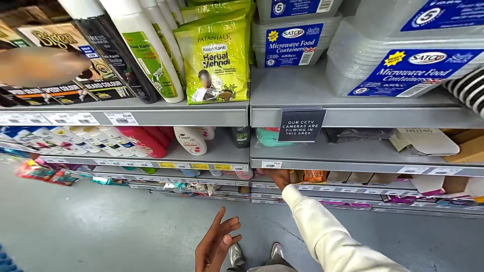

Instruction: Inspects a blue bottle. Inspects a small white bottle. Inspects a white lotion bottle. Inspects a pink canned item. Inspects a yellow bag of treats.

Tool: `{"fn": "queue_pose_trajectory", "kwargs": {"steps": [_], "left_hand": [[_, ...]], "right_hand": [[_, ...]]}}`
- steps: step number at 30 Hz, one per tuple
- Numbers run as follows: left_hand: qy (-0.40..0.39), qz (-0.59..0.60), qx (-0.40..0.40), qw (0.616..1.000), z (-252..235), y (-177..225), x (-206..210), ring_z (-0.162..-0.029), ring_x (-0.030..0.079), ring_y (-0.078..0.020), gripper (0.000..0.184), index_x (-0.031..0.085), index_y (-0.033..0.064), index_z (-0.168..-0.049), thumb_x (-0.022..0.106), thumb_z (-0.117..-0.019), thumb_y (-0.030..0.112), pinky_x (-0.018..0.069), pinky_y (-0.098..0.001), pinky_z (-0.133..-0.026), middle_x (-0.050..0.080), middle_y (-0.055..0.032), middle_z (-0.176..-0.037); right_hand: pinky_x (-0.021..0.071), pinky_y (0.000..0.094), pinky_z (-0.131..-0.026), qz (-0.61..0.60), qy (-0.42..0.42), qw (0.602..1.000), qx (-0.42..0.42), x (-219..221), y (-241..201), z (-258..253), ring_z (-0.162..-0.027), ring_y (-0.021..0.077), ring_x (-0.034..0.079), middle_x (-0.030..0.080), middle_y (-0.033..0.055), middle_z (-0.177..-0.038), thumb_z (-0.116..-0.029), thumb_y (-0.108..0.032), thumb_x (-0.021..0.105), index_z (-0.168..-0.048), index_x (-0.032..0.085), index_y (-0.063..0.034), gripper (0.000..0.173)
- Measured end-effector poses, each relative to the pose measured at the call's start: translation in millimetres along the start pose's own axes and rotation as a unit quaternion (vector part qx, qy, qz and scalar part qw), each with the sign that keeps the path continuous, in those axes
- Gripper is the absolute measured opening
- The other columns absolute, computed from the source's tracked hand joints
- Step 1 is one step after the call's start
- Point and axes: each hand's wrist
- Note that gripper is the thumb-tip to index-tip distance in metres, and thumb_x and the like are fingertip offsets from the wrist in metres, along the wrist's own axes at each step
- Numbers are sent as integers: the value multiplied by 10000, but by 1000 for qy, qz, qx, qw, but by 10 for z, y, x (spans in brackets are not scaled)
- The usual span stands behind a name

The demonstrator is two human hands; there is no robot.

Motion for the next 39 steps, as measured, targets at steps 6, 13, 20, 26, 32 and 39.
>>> {"fn": "queue_pose_trajectory", "kwargs": {"steps": [6,13,20,26,32,39], "left_hand": [[-16,8,7,1000,-20,-2,19,-1144,690,-347,652,313,-36,-1560,554,-1058,302,606,-512,-914,678,-176,-1295],[-12,28,17,999,-27,-1,-24,-1094,709,-336,603,376,16,-1552,555,-1057,311,615,-507,-880,693,-167,-1265],[-52,31,11,998,-95,10,56,-1044,724,-324,593,401,6,-1538,547,-1059,324,626,-479,-845,704,-168,-1231],[-53,12,-5,999,-184,67,106,-1028,727,-325,517,343,-94,-1513,457,-1089,178,633,-478,-830,696,-188,-1226],[-37,15,20,999,-260,256,121,-998,733,-293,453,471,-45,-1454,520,-1073,194,641,-437,-782,718,-155,-1181],[-123,29,80,989,-481,419,341,-1040,717,-275,469,559,76,-1439,560,-1049,338,638,-400,-780,690,-148,-1247]], "right_hand": [[334,493,-1203,89,-40,995,35,153,35,-103,-1417,341,453,522,251,-1466,-731,-252,937,-1455,480,65,913],[367,472,-1187,81,-32,996,16,185,158,-131,-1376,316,502,576,240,-1407,-724,-226,940,-1393,549,61,827],[338,495,-1200,147,-84,986,7,186,170,-154,-1406,359,461,533,267,-1445,-813,-289,873,-1399,556,52,749],[455,441,-1129,-3,-134,989,65,-93,-29,879,-1346,322,541,524,241,-1470,-880,-222,790,-1458,491,54,707],[607,403,-970,-189,-158,969,-30,-795,-983,1656,-1149,274,697,679,155,-1302,-958,-116,711,-1399,522,66,513],[587,433,-1002,-217,-78,962,-145,-1207,-1519,1826,-1161,325,683,650,202,-1330,-992,-120,663,-1412,474,96,509]]}}
Point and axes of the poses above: each hand's wrist, its own z-axis away from the middle knuckle, its own x-axis out of the palm, y = z × x
